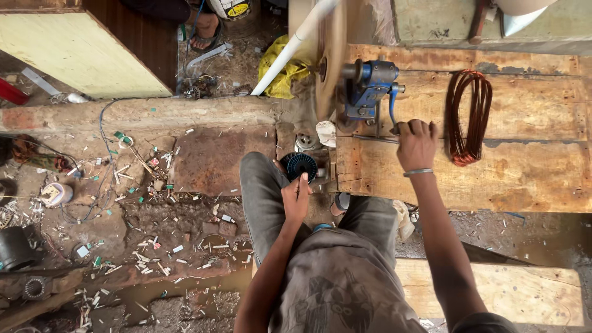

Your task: The person winds copper wire onto a wooden bobbin using a manual winding machine, rotating the handle by hand. They then remove the completed wire coil from the machine and twist the lead wires together.

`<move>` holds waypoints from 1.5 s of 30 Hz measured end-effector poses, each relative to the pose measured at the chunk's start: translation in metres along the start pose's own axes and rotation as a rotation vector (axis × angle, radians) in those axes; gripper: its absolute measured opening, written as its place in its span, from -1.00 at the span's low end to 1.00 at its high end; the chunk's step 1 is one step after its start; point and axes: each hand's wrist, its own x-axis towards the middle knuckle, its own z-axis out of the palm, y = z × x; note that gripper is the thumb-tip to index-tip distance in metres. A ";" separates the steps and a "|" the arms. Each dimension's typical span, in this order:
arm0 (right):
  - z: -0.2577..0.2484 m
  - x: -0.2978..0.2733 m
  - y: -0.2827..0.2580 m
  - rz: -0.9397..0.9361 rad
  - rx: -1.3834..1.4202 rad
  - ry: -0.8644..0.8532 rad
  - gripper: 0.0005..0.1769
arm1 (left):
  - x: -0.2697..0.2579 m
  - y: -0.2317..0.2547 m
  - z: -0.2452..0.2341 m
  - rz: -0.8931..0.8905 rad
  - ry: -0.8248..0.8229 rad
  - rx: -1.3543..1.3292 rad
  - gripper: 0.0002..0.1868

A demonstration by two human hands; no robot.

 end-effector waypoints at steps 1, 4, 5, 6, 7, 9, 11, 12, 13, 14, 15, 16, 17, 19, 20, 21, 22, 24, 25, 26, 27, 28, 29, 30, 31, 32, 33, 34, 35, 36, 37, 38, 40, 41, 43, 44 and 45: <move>-0.009 -0.001 0.000 -0.020 -0.012 0.023 -0.88 | -0.002 0.000 0.000 -0.001 -0.001 -0.001 -0.47; -0.039 0.001 0.006 -0.099 0.026 0.215 -0.96 | 0.000 -0.001 0.001 -0.029 -0.020 0.001 -0.47; -0.049 0.002 0.007 -0.098 0.022 0.212 -0.96 | 0.000 -0.002 -0.002 -0.007 -0.022 -0.001 -0.46; -0.060 0.005 0.009 -0.082 0.055 0.241 -0.93 | -0.003 -0.002 -0.003 0.010 -0.023 -0.002 -0.46; -0.070 0.006 0.011 -0.065 0.088 0.270 -0.84 | -0.008 -0.001 -0.002 0.002 -0.025 -0.003 -0.46; -0.089 0.012 0.011 -0.081 0.116 0.360 -0.88 | -0.005 0.002 -0.004 -0.047 -0.031 -0.019 -0.47; -0.096 0.027 0.014 -0.101 0.145 0.453 -0.88 | -0.002 0.005 -0.003 -0.033 -0.031 -0.015 -0.47; -0.097 0.039 0.019 -0.084 0.189 0.457 -0.86 | -0.005 0.005 -0.003 -0.030 -0.028 -0.007 -0.46; -0.097 0.051 0.021 -0.066 0.233 0.460 -0.81 | -0.006 0.004 -0.003 -0.032 -0.026 -0.007 -0.46; -0.099 0.060 0.022 -0.066 0.235 0.460 -0.81 | -0.005 0.003 -0.003 -0.053 -0.030 -0.005 -0.47; -0.102 0.070 0.025 -0.096 0.257 0.488 -0.77 | -0.004 0.002 -0.002 -0.073 -0.034 -0.003 -0.47; -0.107 0.079 0.028 -0.124 0.278 0.515 -0.72 | -0.004 0.000 -0.002 -0.075 -0.034 -0.001 -0.47; -0.110 0.087 0.029 -0.122 0.280 0.513 -0.72 | -0.004 -0.001 -0.001 -0.065 -0.037 0.003 -0.47; -0.109 0.108 0.027 0.089 0.514 0.383 -0.62 | -0.003 -0.003 -0.001 -0.053 -0.035 0.010 -0.46; -0.104 0.119 0.028 0.087 0.519 0.383 -0.62 | -0.004 -0.003 0.000 -0.077 -0.042 0.007 -0.46; -0.098 0.130 0.030 0.048 0.510 0.433 -0.63 | -0.002 -0.003 0.000 -0.101 -0.049 0.004 -0.47; -0.087 0.141 0.032 0.007 0.502 0.479 -0.63 | -0.001 -0.004 0.001 -0.105 -0.041 0.009 -0.47; -0.061 0.163 0.038 0.008 0.527 0.498 -0.63 | 0.000 -0.006 0.002 -0.056 -0.040 0.000 -0.46; -0.048 0.170 0.041 0.013 0.545 0.521 -0.63 | -0.001 -0.007 0.002 -0.060 -0.034 0.004 -0.46; -0.036 0.176 0.046 0.010 0.550 0.521 -0.63 | 0.001 -0.009 0.002 -0.066 -0.034 0.004 -0.47; -0.024 0.180 0.050 0.011 0.473 0.466 -0.64 | 0.002 -0.010 0.003 -0.072 -0.034 0.005 -0.49; -0.012 0.185 0.052 0.010 0.397 0.411 -0.65 | 0.003 -0.011 0.003 -0.071 -0.027 0.008 -0.49; 0.001 0.189 0.054 0.005 0.403 0.412 -0.65 | 0.003 -0.013 0.003 -0.105 -0.033 0.035 -0.47; 0.015 0.191 0.055 0.051 0.378 0.365 -0.67 | 0.001 -0.014 0.003 -0.143 -0.040 0.062 -0.45; 0.030 0.192 0.057 0.095 0.352 0.319 -0.69 | 0.001 -0.015 0.003 -0.146 -0.033 0.064 -0.45; 0.047 0.191 0.058 0.093 0.356 0.315 -0.69 | 0.002 -0.015 0.003 -0.121 -0.029 0.068 -0.45; 0.065 0.189 0.060 0.049 0.370 0.349 -0.72 | 0.002 -0.015 0.004 -0.096 -0.026 0.071 -0.46; 0.083 0.186 0.061 0.007 0.383 0.386 -0.76 | 0.002 -0.014 0.004 -0.096 -0.023 0.074 -0.46; 0.101 0.180 0.061 0.006 0.386 0.386 -0.76 | 0.002 -0.013 0.005 -0.076 -0.018 0.050 -0.47; 0.116 0.173 0.061 0.138 0.358 0.277 -0.77 | 0.002 -0.012 0.005 -0.056 -0.016 0.024 -0.48; 0.127 0.168 0.063 0.269 0.328 0.165 -0.77 | 0.003 -0.012 0.004 -0.056 -0.015 0.025 -0.48; 0.135 0.157 0.063 0.272 0.326 0.161 -0.77 | 0.002 -0.013 0.004 -0.064 -0.019 0.032 -0.47; 0.142 0.126 0.055 0.091 0.130 0.304 -0.73 | 0.000 -0.014 0.003 -0.072 -0.028 0.041 -0.45; 0.139 0.115 0.054 0.097 0.128 0.303 -0.73 | 0.000 -0.015 0.004 -0.060 -0.034 0.023 -0.42; 0.128 0.092 0.041 0.260 0.015 -0.053 -0.82 | -0.001 -0.015 0.003 -0.043 -0.046 0.012 -0.40; 0.116 0.080 0.035 0.263 0.016 -0.053 -0.82 | 0.000 -0.014 0.005 -0.050 -0.035 -0.011 -0.39; 0.102 0.065 0.028 0.173 0.040 -0.027 -0.95 | -0.001 -0.012 0.005 -0.058 -0.024 -0.033 -0.38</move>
